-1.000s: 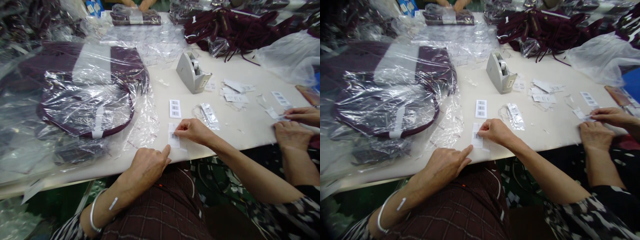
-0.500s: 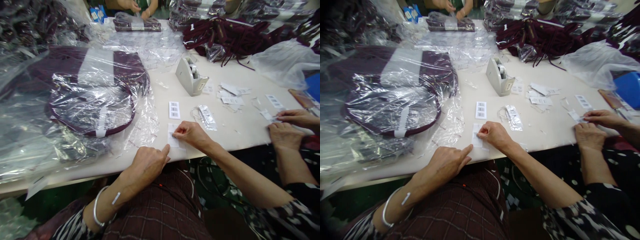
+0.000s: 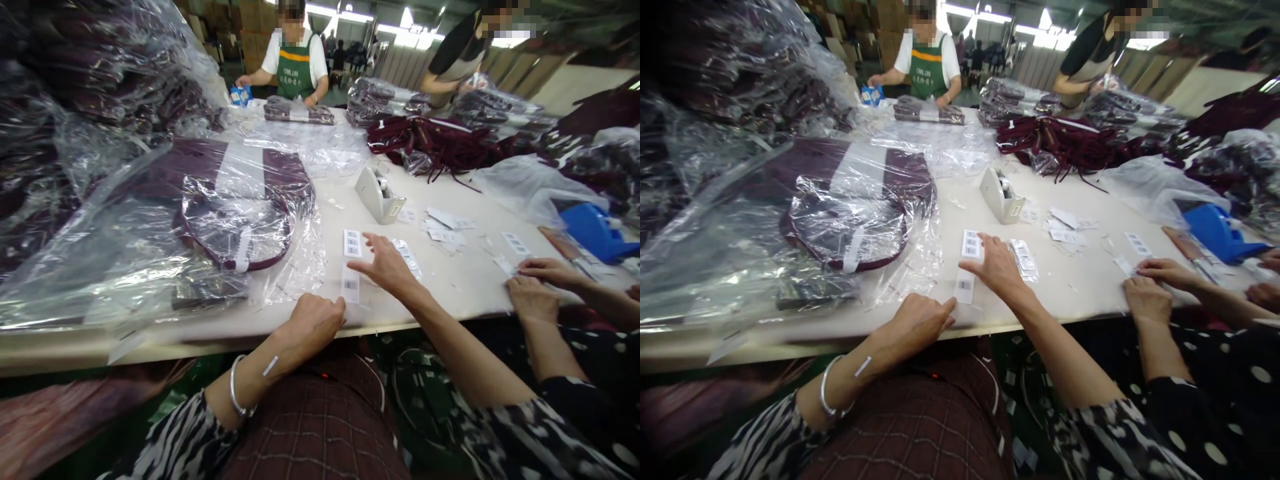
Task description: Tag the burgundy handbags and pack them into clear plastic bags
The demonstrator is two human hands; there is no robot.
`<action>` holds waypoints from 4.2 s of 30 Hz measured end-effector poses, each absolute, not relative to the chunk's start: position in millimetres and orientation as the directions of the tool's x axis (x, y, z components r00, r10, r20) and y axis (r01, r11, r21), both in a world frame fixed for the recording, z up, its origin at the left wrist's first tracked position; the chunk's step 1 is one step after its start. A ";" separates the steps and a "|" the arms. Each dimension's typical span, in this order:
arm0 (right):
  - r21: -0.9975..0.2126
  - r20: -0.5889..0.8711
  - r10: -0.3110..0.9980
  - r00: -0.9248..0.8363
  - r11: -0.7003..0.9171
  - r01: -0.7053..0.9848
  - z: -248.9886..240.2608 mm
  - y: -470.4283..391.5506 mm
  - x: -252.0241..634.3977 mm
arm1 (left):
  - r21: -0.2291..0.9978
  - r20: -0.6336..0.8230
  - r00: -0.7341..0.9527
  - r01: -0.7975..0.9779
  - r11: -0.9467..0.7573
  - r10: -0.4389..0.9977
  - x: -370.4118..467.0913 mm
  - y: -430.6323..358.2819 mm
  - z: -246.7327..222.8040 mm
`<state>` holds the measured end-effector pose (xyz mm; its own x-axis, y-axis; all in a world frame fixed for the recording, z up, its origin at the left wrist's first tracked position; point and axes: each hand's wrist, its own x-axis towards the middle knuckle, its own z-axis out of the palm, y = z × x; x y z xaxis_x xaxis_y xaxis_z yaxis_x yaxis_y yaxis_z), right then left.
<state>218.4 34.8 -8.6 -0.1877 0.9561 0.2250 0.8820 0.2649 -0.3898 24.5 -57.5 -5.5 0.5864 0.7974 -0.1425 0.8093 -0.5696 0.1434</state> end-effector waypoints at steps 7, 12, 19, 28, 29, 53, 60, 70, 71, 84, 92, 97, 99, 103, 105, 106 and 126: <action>-0.260 0.269 0.883 -0.384 0.450 0.854 -55.9 39.9 155.3 | 0.168 -0.129 0.578 0.814 -0.556 0.806 28.7 -56.5 -9.0; -0.584 0.275 0.942 -0.193 0.323 0.744 -40.8 46.0 175.3 | 0.193 -0.142 0.574 0.815 -0.546 0.807 25.6 -56.0 -2.5; -0.568 0.108 0.990 -0.091 0.136 0.811 -3.1 2.1 233.3 | 0.198 -0.107 0.560 0.821 -0.535 0.821 11.8 -59.3 8.6; -0.253 0.027 0.998 -0.062 0.067 0.965 -23.2 -39.7 204.1 | 0.129 -0.189 0.507 0.862 -0.490 0.841 14.4 -41.3 10.2; -0.235 0.029 0.998 -0.053 0.058 0.970 -23.3 -40.4 199.8 | 0.127 -0.201 0.526 0.851 -0.510 0.826 18.0 -39.9 9.7; -0.797 0.009 0.997 -0.072 0.051 0.601 23.0 12.2 200.9 | 0.936 0.168 0.215 0.272 -0.225 0.962 -31.4 1.3 53.2; -0.959 -0.267 0.947 -0.179 -0.280 -0.049 24.1 11.4 198.8 | 0.905 0.223 0.326 0.281 -0.319 0.919 5.0 14.7 32.1; -0.677 0.002 0.903 -0.430 0.318 0.664 -8.7 -6.4 231.3 | 0.991 -0.007 0.273 -0.129 0.043 0.962 -8.0 25.8 2.1; -0.641 -0.009 0.879 -0.477 0.361 0.678 -9.6 -9.7 233.0 | 0.984 -0.025 0.264 -0.163 0.070 0.964 -9.0 26.0 -0.7; -0.244 -0.165 0.841 -0.514 0.470 0.848 1.1 22.6 203.6 | 0.650 -0.330 0.648 0.684 -0.332 0.687 -4.3 -23.4 19.1; -0.411 -0.237 0.868 -0.436 0.317 0.855 7.9 46.0 208.8 | 0.345 -0.370 0.583 0.809 -0.475 0.724 13.4 -28.9 12.9; -0.750 -0.348 0.894 -0.284 -0.083 0.656 -6.9 45.7 220.1 | 0.403 -0.359 0.576 0.805 -0.434 0.734 9.9 -28.4 8.4; -0.828 -0.360 0.890 -0.282 -0.166 0.535 -5.0 45.2 230.1 | 0.526 -0.310 0.583 0.763 -0.375 0.751 5.2 -27.7 8.3; -0.871 -0.336 0.908 -0.250 -0.199 0.450 22.7 63.4 276.7 | 0.856 -0.209 0.546 0.503 -0.118 0.811 -5.1 -23.1 8.1; -0.810 -0.345 0.921 -0.182 -0.194 0.554 35.3 81.4 306.3 | 0.946 -0.182 0.533 0.325 -0.001 0.826 -6.7 -20.2 8.3; -0.758 -0.358 0.923 -0.143 -0.198 0.622 37.5 90.9 319.8 | 0.965 -0.175 0.524 0.259 0.040 0.834 -6.1 -18.8 8.2; -0.468 0.292 0.919 -0.266 0.380 0.798 -6.9 50.2 269.4 | 0.889 0.040 0.175 0.444 -0.115 0.984 -10.0 -24.5 8.0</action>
<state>269.4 50.2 -6.9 -0.2662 0.9186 0.2919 0.7976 0.3800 -0.4684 -10.0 -24.5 8.0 0.1746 0.9838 0.0397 0.4436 -0.1146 0.8889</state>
